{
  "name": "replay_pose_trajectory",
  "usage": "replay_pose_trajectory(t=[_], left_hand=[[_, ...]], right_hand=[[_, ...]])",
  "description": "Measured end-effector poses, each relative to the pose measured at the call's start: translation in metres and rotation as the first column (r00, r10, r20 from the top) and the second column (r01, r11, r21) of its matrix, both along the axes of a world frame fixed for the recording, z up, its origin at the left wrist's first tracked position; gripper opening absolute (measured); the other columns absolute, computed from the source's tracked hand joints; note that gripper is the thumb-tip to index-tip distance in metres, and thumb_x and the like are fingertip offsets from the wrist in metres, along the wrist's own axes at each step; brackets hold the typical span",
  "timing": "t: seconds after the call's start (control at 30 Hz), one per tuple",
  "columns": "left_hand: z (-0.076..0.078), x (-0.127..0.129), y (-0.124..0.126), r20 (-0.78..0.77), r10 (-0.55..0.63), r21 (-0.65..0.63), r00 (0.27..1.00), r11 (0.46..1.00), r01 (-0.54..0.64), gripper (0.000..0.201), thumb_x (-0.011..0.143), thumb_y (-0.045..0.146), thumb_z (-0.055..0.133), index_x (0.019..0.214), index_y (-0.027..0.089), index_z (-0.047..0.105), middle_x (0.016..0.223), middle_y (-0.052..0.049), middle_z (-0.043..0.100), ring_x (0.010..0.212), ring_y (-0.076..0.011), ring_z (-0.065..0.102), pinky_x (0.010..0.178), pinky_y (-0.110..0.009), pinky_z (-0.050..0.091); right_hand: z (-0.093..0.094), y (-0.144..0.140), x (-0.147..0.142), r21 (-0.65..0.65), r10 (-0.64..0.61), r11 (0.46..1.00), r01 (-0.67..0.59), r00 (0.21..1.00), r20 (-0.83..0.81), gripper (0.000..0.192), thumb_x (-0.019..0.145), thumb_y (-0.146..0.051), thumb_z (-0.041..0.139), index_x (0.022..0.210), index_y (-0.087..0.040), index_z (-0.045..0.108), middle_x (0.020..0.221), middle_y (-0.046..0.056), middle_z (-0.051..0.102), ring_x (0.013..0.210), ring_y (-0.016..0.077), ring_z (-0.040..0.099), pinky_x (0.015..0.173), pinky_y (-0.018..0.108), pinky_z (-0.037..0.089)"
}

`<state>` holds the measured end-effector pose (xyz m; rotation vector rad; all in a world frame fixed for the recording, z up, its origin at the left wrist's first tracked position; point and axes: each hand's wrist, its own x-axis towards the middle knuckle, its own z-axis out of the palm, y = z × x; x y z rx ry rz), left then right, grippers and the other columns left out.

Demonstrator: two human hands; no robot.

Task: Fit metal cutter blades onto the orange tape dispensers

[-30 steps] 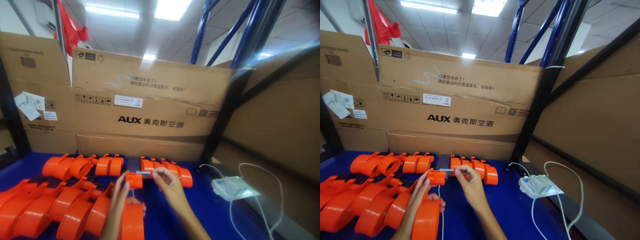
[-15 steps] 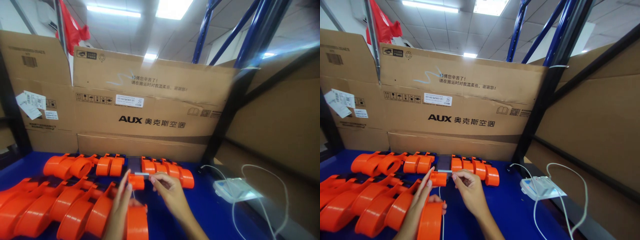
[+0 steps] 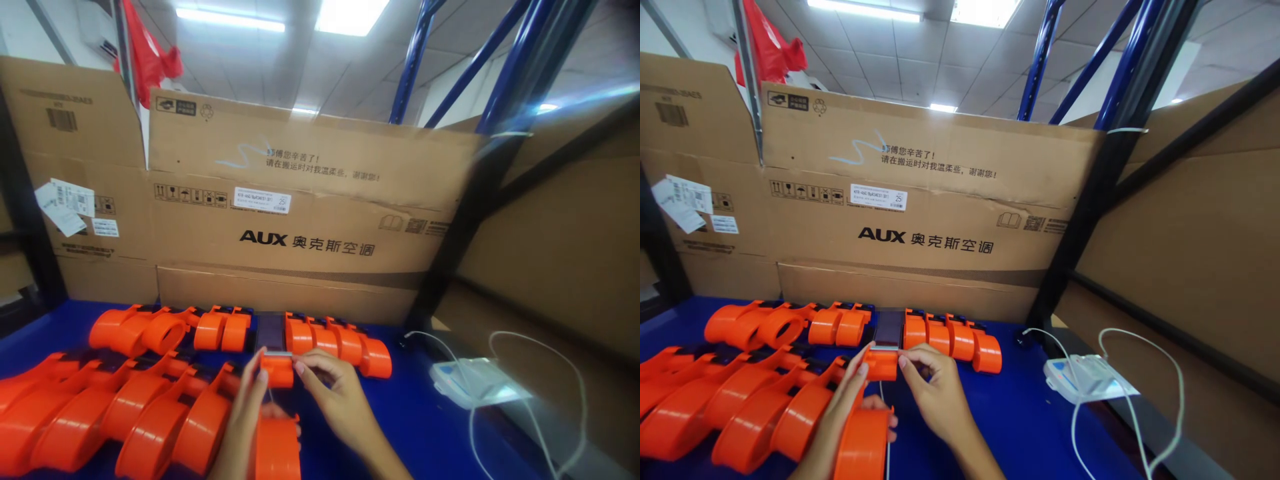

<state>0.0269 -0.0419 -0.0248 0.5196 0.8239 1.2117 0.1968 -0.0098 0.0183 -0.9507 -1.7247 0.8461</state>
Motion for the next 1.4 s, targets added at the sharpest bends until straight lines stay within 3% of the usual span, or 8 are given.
replay_pose_trajectory(t=[0.27,0.37,0.43,0.53,0.67,0.9,1.1,1.4], left_hand=[[-0.020,0.003,0.019,-0.012,0.116,-0.006,0.993,0.993,-0.116,0.070,0.070,0.049,0.082,0.128,0.028,0.049,0.076,0.000,0.074,0.058,-0.0268,0.076,0.052,-0.033,0.058],[-0.025,0.009,0.019,-0.009,0.114,-0.002,0.993,0.993,-0.114,0.069,0.067,0.050,0.083,0.122,0.026,0.049,0.075,0.000,0.074,0.059,-0.0275,0.076,0.052,-0.033,0.057],[-0.028,0.013,0.016,-0.023,0.112,-0.021,0.993,0.993,-0.112,0.073,0.068,0.055,0.081,0.124,0.026,0.044,0.076,-0.001,0.074,0.059,-0.0283,0.076,0.052,-0.034,0.057],[-0.030,0.016,0.013,-0.045,0.113,-0.014,0.993,0.993,-0.114,0.075,0.068,0.061,0.078,0.123,0.027,0.040,0.076,-0.001,0.073,0.058,-0.0285,0.076,0.053,-0.035,0.057],[-0.032,0.013,0.010,0.034,0.128,0.067,0.991,0.989,-0.130,0.075,0.064,0.060,0.082,0.119,0.028,0.042,0.079,-0.001,0.073,0.056,-0.0269,0.074,0.052,-0.034,0.057],[-0.025,0.018,-0.001,0.025,0.114,0.188,0.993,0.975,-0.117,0.061,0.077,0.064,0.069,0.116,0.030,0.035,0.073,0.001,0.073,0.035,-0.0205,0.064,0.036,-0.028,0.049],[-0.023,0.017,-0.003,0.036,0.089,0.202,0.995,0.975,-0.094,0.057,0.079,0.063,0.067,0.115,0.030,0.037,0.068,0.003,0.072,0.036,-0.0224,0.067,0.035,-0.027,0.048],[-0.022,0.012,0.006,0.104,0.137,0.162,0.985,0.975,-0.153,0.062,0.072,0.058,0.078,0.115,0.029,0.042,0.053,0.007,0.067,0.038,-0.0227,0.068,0.038,-0.025,0.047]], right_hand=[[-0.004,0.009,-0.003,-0.119,-0.059,0.992,0.037,0.979,-0.193,0.038,0.088,-0.054,0.065,0.104,-0.020,0.070,0.086,0.007,0.071,0.051,0.0140,0.056,0.038,0.024,0.044],[0.022,0.020,-0.008,0.015,-0.071,0.997,0.073,0.992,-0.108,0.036,0.092,-0.050,0.061,0.110,-0.021,0.068,0.092,0.008,0.073,0.061,0.0169,0.063,0.048,0.028,0.052],[0.042,0.035,-0.016,0.192,-0.126,0.977,0.096,0.981,0.150,0.026,0.096,-0.041,0.057,0.109,-0.022,0.069,0.100,0.008,0.075,0.083,0.0209,0.069,0.070,0.032,0.055],[0.058,0.066,-0.034,0.278,-0.114,0.958,-0.075,0.788,0.605,0.017,0.095,-0.029,0.058,0.103,-0.022,0.070,0.099,0.006,0.076,0.089,0.0206,0.069,0.079,0.032,0.050],[0.045,0.104,-0.064,0.177,-0.007,0.961,-0.212,0.623,0.782,0.014,0.070,-0.021,0.082,0.079,-0.023,0.073,0.076,0.000,0.074,0.074,0.0192,0.067,0.068,0.026,0.045],[0.009,0.127,-0.090,0.120,0.008,0.959,-0.257,0.449,0.893,0.034,0.060,-0.034,0.089,0.088,-0.021,0.073,0.083,0.006,0.072,0.090,0.0273,0.064,0.070,0.028,0.043],[0.013,0.122,-0.087,0.164,-0.014,0.948,-0.274,0.479,0.878,0.029,0.069,-0.033,0.083,0.090,-0.020,0.068,0.087,0.007,0.068,0.086,0.0251,0.059,0.075,0.031,0.042],[0.070,0.080,-0.019,0.343,-0.123,0.927,-0.155,0.736,0.665,0.025,0.097,-0.030,0.054,0.119,-0.019,0.057,0.109,0.008,0.056,0.092,0.0189,0.055,0.087,0.034,0.046]])
